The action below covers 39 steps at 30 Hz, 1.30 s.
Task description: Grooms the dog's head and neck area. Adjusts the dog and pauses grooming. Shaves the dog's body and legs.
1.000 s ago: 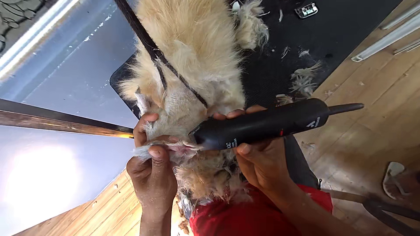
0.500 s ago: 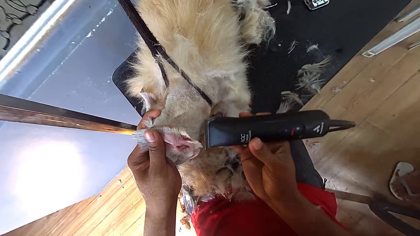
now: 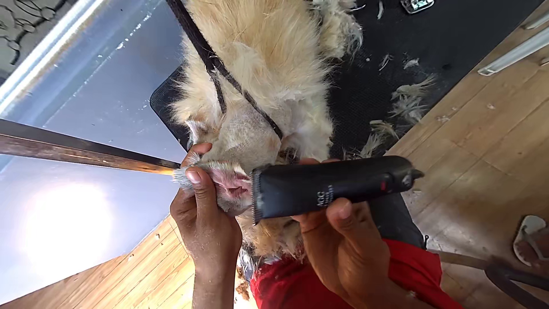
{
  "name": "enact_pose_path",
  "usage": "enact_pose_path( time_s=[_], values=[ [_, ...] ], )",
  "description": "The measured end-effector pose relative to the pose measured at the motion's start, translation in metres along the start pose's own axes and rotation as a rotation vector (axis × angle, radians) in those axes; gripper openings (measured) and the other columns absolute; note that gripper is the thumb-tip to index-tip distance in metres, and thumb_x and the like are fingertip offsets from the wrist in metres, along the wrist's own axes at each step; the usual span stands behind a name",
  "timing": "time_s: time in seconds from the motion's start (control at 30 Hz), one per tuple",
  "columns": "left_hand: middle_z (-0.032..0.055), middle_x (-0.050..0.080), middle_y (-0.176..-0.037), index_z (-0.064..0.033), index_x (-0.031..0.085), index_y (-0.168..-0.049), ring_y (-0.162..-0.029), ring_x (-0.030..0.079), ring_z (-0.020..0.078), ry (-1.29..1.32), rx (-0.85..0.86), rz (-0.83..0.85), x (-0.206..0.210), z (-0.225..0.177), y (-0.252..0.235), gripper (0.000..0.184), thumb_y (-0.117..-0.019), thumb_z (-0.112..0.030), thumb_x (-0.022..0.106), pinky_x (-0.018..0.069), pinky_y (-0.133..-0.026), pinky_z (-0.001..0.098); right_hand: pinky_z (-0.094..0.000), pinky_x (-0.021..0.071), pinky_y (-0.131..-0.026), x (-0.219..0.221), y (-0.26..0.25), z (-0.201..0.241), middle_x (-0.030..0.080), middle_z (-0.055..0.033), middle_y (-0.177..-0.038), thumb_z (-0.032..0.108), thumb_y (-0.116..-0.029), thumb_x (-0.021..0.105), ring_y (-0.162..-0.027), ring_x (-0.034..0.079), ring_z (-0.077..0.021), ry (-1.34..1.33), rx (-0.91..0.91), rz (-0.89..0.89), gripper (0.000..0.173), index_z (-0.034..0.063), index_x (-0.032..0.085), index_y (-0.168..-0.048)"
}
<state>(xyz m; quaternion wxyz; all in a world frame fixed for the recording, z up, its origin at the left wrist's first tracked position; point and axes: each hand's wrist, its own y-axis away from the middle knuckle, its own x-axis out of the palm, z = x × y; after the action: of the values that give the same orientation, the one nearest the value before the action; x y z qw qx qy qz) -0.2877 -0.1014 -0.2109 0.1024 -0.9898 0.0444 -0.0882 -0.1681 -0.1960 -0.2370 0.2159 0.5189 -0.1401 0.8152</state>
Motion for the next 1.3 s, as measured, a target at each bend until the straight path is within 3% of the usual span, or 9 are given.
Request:
enact_pose_path(
  time_s=[0.1, 0.3, 0.53, 0.67, 0.77, 0.97, 1.13, 1.23, 1.3],
  values=[
    [-0.0010, 0.070, -0.096, -0.0096, 0.065, -0.129, -0.082, 0.069, 0.0065, -0.014, 0.000, -0.010, -0.003, 0.000, -0.001, 0.036, -0.1111, -0.030, 0.041, 0.0609, -0.076, 0.0238, -0.0456, 0.0624, -0.090, -0.002, -0.007, 0.009, 0.069, -0.0165, -0.124, 0.014, -0.0935, 0.074, -0.108, 0.072, -0.0283, 0.195, -0.165, -0.084, 0.035, 0.0100, 0.064, -0.127],
    [-0.0005, 0.071, -0.100, -0.0110, 0.065, -0.130, -0.084, 0.069, 0.0073, -0.007, 0.019, -0.015, -0.001, 0.001, 0.001, 0.036, -0.1103, -0.033, 0.044, 0.0609, -0.076, 0.0246, -0.0340, 0.0666, -0.075, 0.007, -0.002, 0.006, 0.074, -0.0029, -0.100, 0.014, -0.0840, 0.084, -0.088, 0.075, -0.0148, 0.455, -0.343, -0.225, 0.037, 0.0174, 0.064, -0.116],
    [-0.0012, 0.069, -0.108, -0.0115, 0.066, -0.127, -0.089, 0.068, 0.0065, 0.009, 0.070, -0.004, 0.001, -0.001, 0.005, 0.033, -0.1095, -0.032, 0.046, 0.0595, -0.080, 0.0231, -0.0303, 0.0660, -0.073, 0.026, -0.007, 0.003, 0.075, -0.0021, -0.096, 0.015, -0.0835, 0.084, -0.085, 0.075, -0.0129, 0.458, -0.356, -0.246, 0.035, 0.0180, 0.065, -0.112],
    [-0.0004, 0.070, -0.099, -0.0099, 0.063, -0.132, -0.082, 0.069, 0.0073, 0.007, 0.069, 0.012, 0.001, -0.003, 0.005, 0.036, -0.1098, -0.032, 0.045, 0.0612, -0.073, 0.0238, -0.0293, 0.0653, -0.077, 0.038, -0.018, 0.006, 0.075, -0.0032, -0.095, 0.012, -0.0861, 0.082, -0.086, 0.075, -0.0130, 0.458, -0.386, -0.159, 0.031, 0.0144, 0.064, -0.112],
    [-0.0009, 0.069, -0.102, -0.0105, 0.062, -0.132, -0.086, 0.069, 0.0076, 0.005, 0.075, 0.028, 0.002, -0.004, 0.004, 0.035, -0.1097, -0.033, 0.046, 0.0608, -0.078, 0.0247, -0.0306, 0.0654, -0.078, 0.046, -0.027, 0.009, 0.075, -0.0053, -0.096, 0.008, -0.0876, 0.080, -0.087, 0.075, -0.0151, 0.440, -0.455, -0.104, 0.030, 0.0107, 0.062, -0.113],
    [-0.0004, 0.069, -0.107, -0.0122, 0.063, -0.131, -0.090, 0.068, 0.0083, 0.004, 0.082, 0.003, 0.000, -0.003, 0.003, 0.036, -0.1086, -0.036, 0.048, 0.0607, -0.080, 0.0261, -0.0304, 0.0659, -0.073, 0.027, -0.024, 0.022, 0.072, 0.0027, -0.099, 0.022, -0.0813, 0.087, -0.087, 0.074, -0.0125, 0.666, -0.565, -0.304, 0.052, 0.0181, 0.052, -0.120],
    [-0.0017, 0.068, -0.113, -0.0146, 0.063, -0.131, -0.092, 0.068, 0.0075, -0.002, 0.125, 0.043, -0.002, -0.002, 0.004, 0.036, -0.1062, -0.039, 0.053, 0.0599, -0.078, 0.0239, -0.0279, 0.0655, -0.074, 0.034, -0.018, 0.013, 0.074, 0.0032, -0.096, 0.016, -0.0852, 0.083, -0.086, 0.074, -0.0096, 0.588, -0.433, -0.189, 0.035, 0.0208, 0.062, -0.114],
    [-0.0022, 0.055, -0.141, -0.0239, 0.076, -0.104, -0.126, 0.054, 0.0139, -0.040, 0.218, 0.122, -0.011, 0.001, 0.007, 0.023, -0.1007, -0.042, 0.063, 0.0516, -0.100, 0.0284, -0.0358, 0.0644, -0.083, 0.037, -0.025, 0.019, 0.072, -0.0054, -0.104, 0.023, -0.0929, 0.076, -0.094, 0.073, -0.0163, 0.438, -0.210, -0.077, 0.034, 0.0140, 0.059, -0.121],
    [-0.0035, 0.047, -0.151, -0.0317, 0.078, -0.093, -0.139, 0.044, 0.0175, -0.035, 0.265, 0.163, -0.018, 0.004, 0.008, 0.015, -0.0954, -0.044, 0.070, 0.0463, -0.108, 0.0306, -0.0422, 0.0626, -0.091, 0.028, -0.036, 0.034, 0.069, -0.0104, -0.116, 0.030, -0.0964, 0.071, -0.104, 0.072, -0.0225, 0.384, -0.108, 0.047, 0.040, 0.0110, 0.056, -0.128]
  ],
)
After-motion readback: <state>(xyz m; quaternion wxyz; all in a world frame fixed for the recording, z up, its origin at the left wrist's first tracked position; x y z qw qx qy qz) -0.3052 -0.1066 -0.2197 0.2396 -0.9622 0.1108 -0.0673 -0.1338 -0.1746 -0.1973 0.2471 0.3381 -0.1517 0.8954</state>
